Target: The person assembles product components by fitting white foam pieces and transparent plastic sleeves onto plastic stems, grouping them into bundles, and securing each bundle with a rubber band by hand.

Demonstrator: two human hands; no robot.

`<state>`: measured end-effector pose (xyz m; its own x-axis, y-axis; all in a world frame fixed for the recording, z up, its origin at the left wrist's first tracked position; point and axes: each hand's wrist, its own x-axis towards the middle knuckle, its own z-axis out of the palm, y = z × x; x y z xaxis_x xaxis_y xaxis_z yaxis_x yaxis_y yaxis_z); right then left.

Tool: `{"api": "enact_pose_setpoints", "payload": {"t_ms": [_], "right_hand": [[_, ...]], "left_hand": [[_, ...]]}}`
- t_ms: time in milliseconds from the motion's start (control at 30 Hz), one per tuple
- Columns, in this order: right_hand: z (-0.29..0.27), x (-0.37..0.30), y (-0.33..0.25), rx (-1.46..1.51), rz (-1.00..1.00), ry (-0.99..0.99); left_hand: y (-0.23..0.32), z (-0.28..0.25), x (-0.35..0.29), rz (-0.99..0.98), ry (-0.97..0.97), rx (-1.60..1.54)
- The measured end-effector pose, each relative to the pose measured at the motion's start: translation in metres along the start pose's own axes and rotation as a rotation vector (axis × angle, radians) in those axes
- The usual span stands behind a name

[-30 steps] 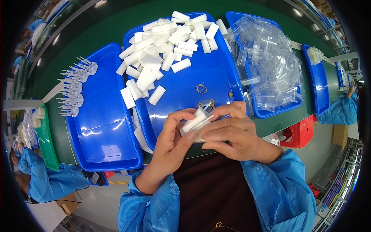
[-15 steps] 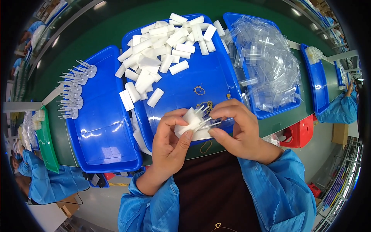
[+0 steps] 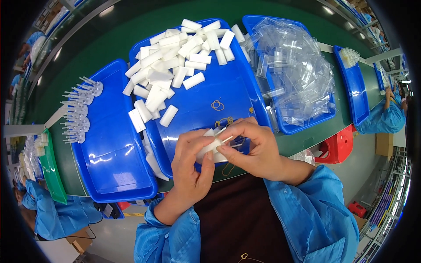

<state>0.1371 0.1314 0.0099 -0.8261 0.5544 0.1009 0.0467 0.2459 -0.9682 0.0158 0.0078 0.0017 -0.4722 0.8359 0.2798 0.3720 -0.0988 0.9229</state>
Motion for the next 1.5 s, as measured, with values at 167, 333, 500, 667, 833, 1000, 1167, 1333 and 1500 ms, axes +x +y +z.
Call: {"api": "enact_pose_setpoints", "payload": {"t_ms": [167,333,500,667,833,1000,1167,1333,1500], "right_hand": [[0.006,0.002,0.0,-0.112,-0.184,0.137],[0.005,-0.004,0.006,-0.113,-0.202,0.11],[0.005,-0.008,0.004,-0.093,-0.221,0.077],[0.002,-0.009,0.001,-0.015,-0.153,0.037],[0.001,-0.009,0.004,0.077,-0.054,0.07],[-0.006,-0.006,-0.004,0.222,0.114,-0.085],[-0.041,0.012,-0.022,-0.325,-0.133,-0.16],[-0.072,0.036,-0.021,-1.192,-0.399,0.081],[-0.079,0.046,-0.002,-1.524,-0.374,-0.101]], "left_hand": [[0.001,0.003,-0.001,0.012,-0.004,0.016],[-0.002,-0.004,0.0,-0.116,-0.112,-0.11],[0.0,-0.008,0.002,-0.199,-0.164,-0.277],[-0.006,-0.003,-0.004,0.043,-0.131,-0.11],[-0.007,0.005,-0.008,0.171,-0.117,0.091],[-0.007,0.008,-0.007,0.223,-0.081,0.127],[-0.004,-0.001,-0.003,0.176,-0.082,0.214],[-0.006,-0.004,-0.007,-0.039,-0.018,-0.075],[-0.005,-0.005,-0.007,-0.125,0.032,-0.177]]}}
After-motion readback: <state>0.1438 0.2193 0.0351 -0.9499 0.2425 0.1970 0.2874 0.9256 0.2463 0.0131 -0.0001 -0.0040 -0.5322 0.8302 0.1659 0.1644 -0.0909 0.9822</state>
